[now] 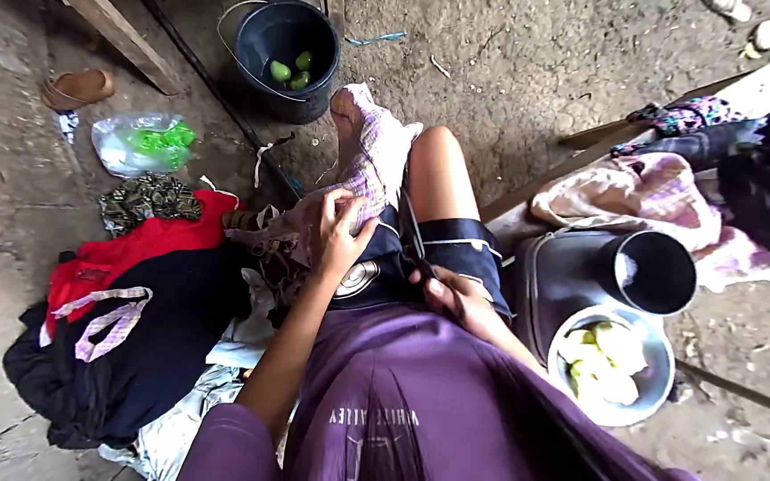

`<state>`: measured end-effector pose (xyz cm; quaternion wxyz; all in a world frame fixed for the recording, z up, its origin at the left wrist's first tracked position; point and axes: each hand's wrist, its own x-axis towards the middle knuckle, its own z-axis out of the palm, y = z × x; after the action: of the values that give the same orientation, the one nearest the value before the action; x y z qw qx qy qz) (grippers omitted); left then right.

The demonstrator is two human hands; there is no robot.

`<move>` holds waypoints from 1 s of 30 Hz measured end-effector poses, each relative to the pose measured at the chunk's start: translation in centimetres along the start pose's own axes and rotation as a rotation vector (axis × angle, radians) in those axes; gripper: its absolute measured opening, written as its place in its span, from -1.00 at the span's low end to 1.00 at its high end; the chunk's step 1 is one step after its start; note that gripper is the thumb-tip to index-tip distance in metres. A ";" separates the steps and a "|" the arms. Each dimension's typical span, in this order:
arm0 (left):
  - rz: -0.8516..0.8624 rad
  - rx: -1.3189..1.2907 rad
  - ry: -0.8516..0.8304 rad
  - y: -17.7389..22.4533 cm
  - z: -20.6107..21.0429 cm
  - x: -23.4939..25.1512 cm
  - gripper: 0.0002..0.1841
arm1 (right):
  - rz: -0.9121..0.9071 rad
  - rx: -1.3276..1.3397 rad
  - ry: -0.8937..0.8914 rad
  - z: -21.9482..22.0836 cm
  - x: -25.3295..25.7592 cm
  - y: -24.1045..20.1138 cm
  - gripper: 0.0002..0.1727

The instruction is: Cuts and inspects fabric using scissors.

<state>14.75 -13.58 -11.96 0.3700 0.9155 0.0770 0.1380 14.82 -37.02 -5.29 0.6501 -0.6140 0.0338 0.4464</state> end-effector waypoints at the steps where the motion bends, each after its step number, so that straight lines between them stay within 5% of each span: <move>1: 0.023 0.000 -0.014 0.2 0.2 0.2 -0.67 | 0.016 0.026 -0.021 -0.1 -0.5 0.4 -0.52; 9: 0.100 0.052 -0.036 0.3 0.6 0.9 -0.85 | 0.040 0.265 -0.007 -0.4 -0.5 1.7 -0.53; 13: 0.121 0.009 -0.004 0.2 0.7 1.0 -0.84 | 0.000 0.237 -0.031 -0.2 0.0 2.0 -0.41; 30: 0.184 -0.104 0.005 0.8 1.6 1.1 -0.81 | -0.091 0.135 0.080 0.7 6.5 0.7 -0.51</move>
<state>16.33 -14.93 -12.21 0.4027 0.8978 -0.0139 0.1777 17.92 -33.05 -9.52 0.7080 -0.5868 0.0618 0.3882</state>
